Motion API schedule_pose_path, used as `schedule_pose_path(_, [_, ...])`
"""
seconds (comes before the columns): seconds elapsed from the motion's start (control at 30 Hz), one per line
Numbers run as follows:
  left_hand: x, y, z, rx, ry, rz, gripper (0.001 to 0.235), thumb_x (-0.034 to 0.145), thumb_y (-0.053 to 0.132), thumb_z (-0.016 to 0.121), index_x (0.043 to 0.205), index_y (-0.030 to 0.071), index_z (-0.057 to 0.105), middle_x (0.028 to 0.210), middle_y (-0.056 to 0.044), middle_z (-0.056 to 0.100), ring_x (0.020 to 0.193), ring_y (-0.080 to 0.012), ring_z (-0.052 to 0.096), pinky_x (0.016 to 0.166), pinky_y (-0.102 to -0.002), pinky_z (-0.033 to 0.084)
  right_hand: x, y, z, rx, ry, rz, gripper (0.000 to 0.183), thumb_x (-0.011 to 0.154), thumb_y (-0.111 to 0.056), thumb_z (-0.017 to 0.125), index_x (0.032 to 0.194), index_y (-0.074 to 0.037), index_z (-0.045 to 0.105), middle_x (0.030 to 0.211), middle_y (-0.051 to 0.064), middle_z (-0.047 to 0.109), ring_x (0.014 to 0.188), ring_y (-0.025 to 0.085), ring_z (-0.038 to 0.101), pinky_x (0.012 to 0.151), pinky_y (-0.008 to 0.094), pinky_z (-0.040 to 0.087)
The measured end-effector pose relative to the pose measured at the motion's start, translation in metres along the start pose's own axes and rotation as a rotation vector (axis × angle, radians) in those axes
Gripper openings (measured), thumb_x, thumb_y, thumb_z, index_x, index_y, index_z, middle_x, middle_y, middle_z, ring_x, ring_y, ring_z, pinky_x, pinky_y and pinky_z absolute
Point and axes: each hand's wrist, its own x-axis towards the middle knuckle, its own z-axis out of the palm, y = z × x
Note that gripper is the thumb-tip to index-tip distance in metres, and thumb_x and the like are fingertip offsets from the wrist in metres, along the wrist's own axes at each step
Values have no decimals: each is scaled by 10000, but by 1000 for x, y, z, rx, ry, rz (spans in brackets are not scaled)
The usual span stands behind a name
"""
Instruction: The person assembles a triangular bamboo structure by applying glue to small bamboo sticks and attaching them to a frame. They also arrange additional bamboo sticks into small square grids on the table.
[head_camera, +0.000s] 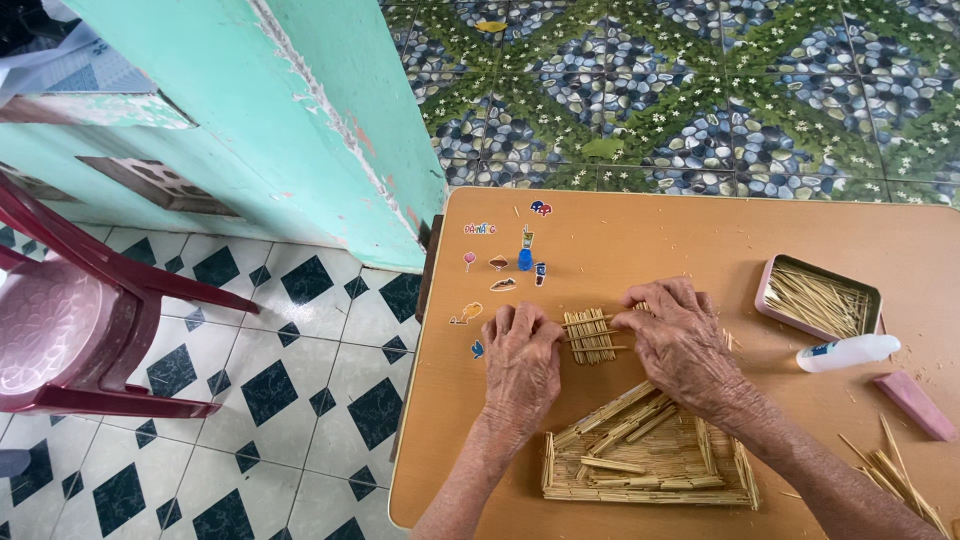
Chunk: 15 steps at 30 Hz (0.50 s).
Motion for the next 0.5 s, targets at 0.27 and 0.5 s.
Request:
schedule_pose_path(0.27, [-1, 1, 0, -8, -4, 5, 236, 737, 0, 777, 800, 179, 636, 961, 11, 492, 927, -234, 532, 943, -425, 451, 2, -2, -2, -4, 13, -8, 263, 833, -113, 623, 980, -288, 754, 1175, -52, 652, 1228, 250, 562, 925, 419, 480])
schedule_pose_path(0.5, [-2, 0, -1, -17, 13, 8, 224, 748, 19, 782, 810, 173, 632, 987, 14, 495, 941, -230, 529, 958, -415, 446, 3, 0, -1, 22, -7, 38, 216, 838, -125, 643, 930, -281, 760, 1162, -69, 668, 1229, 226, 564, 937, 402, 471])
